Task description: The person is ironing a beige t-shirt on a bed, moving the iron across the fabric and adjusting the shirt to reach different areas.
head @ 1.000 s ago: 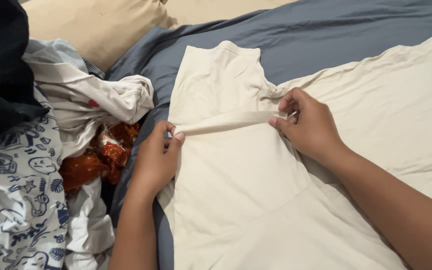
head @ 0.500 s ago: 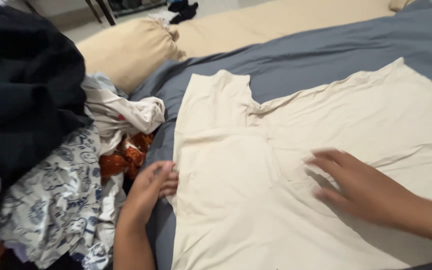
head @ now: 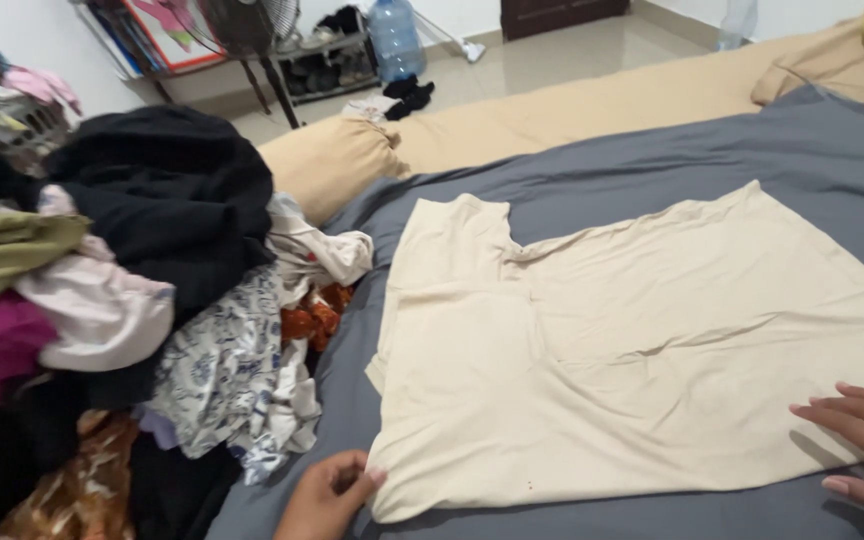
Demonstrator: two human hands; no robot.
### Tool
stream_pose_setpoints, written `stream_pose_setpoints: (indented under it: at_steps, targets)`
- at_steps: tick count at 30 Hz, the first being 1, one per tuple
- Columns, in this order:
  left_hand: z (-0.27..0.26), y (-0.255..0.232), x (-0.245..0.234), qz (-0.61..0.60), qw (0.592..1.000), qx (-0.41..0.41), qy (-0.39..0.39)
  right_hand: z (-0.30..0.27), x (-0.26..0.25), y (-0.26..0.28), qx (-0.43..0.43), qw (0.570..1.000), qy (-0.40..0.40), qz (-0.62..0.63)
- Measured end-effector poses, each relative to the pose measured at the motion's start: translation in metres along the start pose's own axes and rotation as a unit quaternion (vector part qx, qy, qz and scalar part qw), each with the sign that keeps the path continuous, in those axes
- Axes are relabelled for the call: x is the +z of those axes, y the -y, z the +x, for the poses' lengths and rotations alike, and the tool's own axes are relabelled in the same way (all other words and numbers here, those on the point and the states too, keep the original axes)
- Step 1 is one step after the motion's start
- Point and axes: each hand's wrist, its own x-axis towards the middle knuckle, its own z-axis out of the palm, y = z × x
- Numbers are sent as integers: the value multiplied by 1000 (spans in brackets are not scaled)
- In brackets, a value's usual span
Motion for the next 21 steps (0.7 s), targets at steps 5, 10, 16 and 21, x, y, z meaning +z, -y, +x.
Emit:
stream_pose_setpoints:
  at_steps: [5, 10, 16, 21]
  targets:
    - [-11, -51, 31, 150, 981, 41, -116, 19, -10, 9, -28, 986, 122, -113]
    - [-23, -72, 54, 265, 940, 50, -208, 24, -32, 32, -17, 961, 254, -106]
    - [-24, -67, 51, 301, 927, 82, -208, 27, -35, 24, 19, 967, 244, -73]
    - [-26, -74, 46, 361, 913, -16, -191, 27, -49, 28, -3, 958, 277, -69]
